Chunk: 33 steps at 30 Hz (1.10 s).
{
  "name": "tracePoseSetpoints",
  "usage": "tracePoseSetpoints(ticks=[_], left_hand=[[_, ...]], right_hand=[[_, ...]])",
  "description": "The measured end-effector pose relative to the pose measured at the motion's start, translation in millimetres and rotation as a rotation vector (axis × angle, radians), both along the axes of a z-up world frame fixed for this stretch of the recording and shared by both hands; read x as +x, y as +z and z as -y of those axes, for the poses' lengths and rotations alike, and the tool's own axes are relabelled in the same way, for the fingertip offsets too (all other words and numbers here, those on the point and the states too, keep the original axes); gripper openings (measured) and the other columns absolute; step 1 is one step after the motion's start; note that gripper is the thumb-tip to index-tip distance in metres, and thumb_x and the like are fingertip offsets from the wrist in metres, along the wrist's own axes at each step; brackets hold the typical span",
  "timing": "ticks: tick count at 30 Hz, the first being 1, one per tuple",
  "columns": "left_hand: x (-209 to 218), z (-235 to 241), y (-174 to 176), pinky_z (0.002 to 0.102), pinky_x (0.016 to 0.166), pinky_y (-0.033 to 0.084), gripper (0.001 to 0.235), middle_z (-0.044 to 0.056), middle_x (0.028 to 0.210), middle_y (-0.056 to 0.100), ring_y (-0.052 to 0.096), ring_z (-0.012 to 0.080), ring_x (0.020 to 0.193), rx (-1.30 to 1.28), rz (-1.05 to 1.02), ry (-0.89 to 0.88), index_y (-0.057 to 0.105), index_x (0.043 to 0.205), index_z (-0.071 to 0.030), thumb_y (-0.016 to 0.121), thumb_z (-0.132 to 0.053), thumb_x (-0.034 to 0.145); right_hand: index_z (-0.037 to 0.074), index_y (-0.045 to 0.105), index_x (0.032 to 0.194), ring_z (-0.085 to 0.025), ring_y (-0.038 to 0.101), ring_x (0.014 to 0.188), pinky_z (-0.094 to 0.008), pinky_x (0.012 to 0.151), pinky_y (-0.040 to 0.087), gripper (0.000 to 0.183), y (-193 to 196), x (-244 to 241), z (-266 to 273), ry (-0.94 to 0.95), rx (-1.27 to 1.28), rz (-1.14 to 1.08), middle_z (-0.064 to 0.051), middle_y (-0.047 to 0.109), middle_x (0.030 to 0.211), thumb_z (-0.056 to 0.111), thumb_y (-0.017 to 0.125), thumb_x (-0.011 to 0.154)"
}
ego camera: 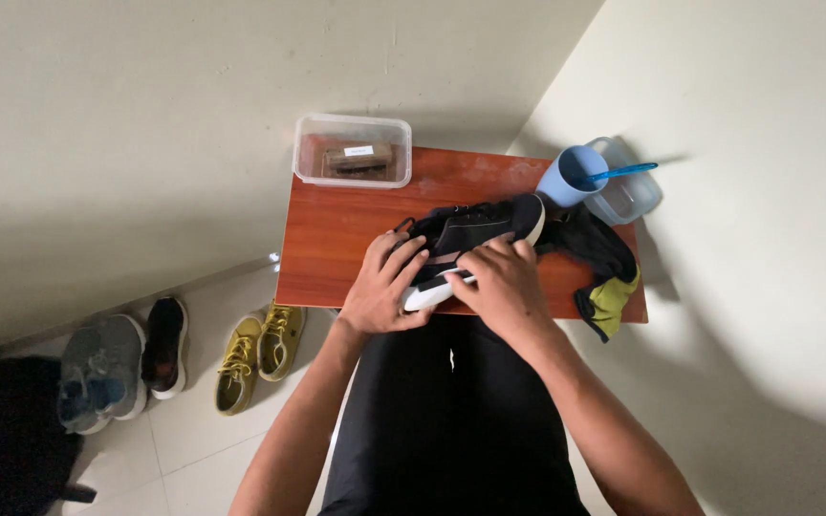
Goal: The person wipes a black and white sneaker with a green cloth. They then use a brush to scrub the white sole of the shoe. The person continues to scrub the sole and the side of the shoe with the brush.
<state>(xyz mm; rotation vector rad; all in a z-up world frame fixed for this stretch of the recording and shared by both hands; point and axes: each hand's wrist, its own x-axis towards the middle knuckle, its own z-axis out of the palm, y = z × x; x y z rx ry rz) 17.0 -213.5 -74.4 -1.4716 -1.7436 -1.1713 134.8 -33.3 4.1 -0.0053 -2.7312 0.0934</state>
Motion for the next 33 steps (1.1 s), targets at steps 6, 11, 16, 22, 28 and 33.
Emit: tracePoseSetpoints(ticks=[6, 11, 16, 22, 28, 33], left_hand=[[-8.3, -0.9, -7.1, 0.059, 0.110, 0.047, 0.072, 0.017, 0.132, 0.067, 0.062, 0.0446, 0.119, 0.018, -0.059, -0.028, 0.067, 0.131, -0.001, 0.065, -0.055, 0.083], [-8.4, -2.4, -7.3, 0.061, 0.113, 0.044, 0.074, 0.018, 0.134, 0.066, 0.060, 0.0457, 0.123, 0.029, -0.094, -0.045, 0.065, 0.133, -0.001, 0.060, -0.058, 0.087], [-8.4, -2.6, -11.5, 0.062, 0.113, 0.044, 0.070, 0.018, 0.133, 0.066, 0.060, 0.0469, 0.124, 0.045, -0.105, -0.042, 0.065, 0.133, -0.001, 0.054, -0.057, 0.093], [-8.5, -5.3, -20.8, 0.063, 0.114, 0.043, 0.073, 0.016, 0.133, 0.067, 0.060, 0.0459, 0.125, 0.025, -0.099, -0.027, 0.066, 0.133, -0.003, 0.055, -0.060, 0.089], [-7.0, -5.0, -18.7, 0.062, 0.113, 0.045, 0.071, 0.015, 0.134, 0.067, 0.060, 0.0458, 0.124, 0.039, -0.112, -0.015, 0.065, 0.134, -0.003, 0.052, -0.058, 0.091], [-7.8, -6.6, -19.4, 0.062, 0.113, 0.045, 0.072, 0.015, 0.135, 0.066, 0.060, 0.0459, 0.125, 0.049, -0.111, 0.001, 0.065, 0.135, -0.004, 0.052, -0.058, 0.090]], right_hand=[[0.019, 0.063, 0.090, -0.022, 0.065, 0.087, -0.038, 0.080, 0.042, 0.028, 7.0, 5.0, -22.3, -0.156, -0.096, 0.136, -0.001, 0.073, 0.083, 0.045, 0.073, 0.087], [0.020, 0.063, 0.091, -0.022, 0.066, 0.092, -0.039, 0.086, 0.041, 0.029, 1.0, 6.4, -14.8, -0.190, -0.118, 0.184, -0.001, 0.074, 0.087, 0.048, 0.071, 0.088], [0.018, 0.067, 0.093, -0.022, 0.066, 0.099, -0.038, 0.089, 0.040, 0.028, 18.6, 3.7, -4.7, -0.168, -0.234, 0.284, -0.002, 0.076, 0.092, 0.046, 0.070, 0.091], [0.015, 0.074, 0.106, -0.023, 0.065, 0.104, -0.040, 0.099, 0.036, 0.037, 48.4, 31.4, -29.7, -0.410, -0.364, 0.450, -0.007, 0.076, 0.100, 0.049, 0.059, 0.101], [0.009, 0.076, 0.101, -0.032, 0.068, 0.102, -0.041, 0.096, 0.047, 0.034, 27.9, 35.7, -22.0, -0.331, -0.478, 0.310, -0.014, 0.076, 0.096, 0.041, 0.070, 0.094], [0.010, 0.075, 0.101, -0.034, 0.071, 0.094, -0.043, 0.088, 0.054, 0.035, 14.9, 30.0, -17.3, -0.336, -0.448, 0.283, -0.015, 0.075, 0.090, 0.044, 0.069, 0.094]])
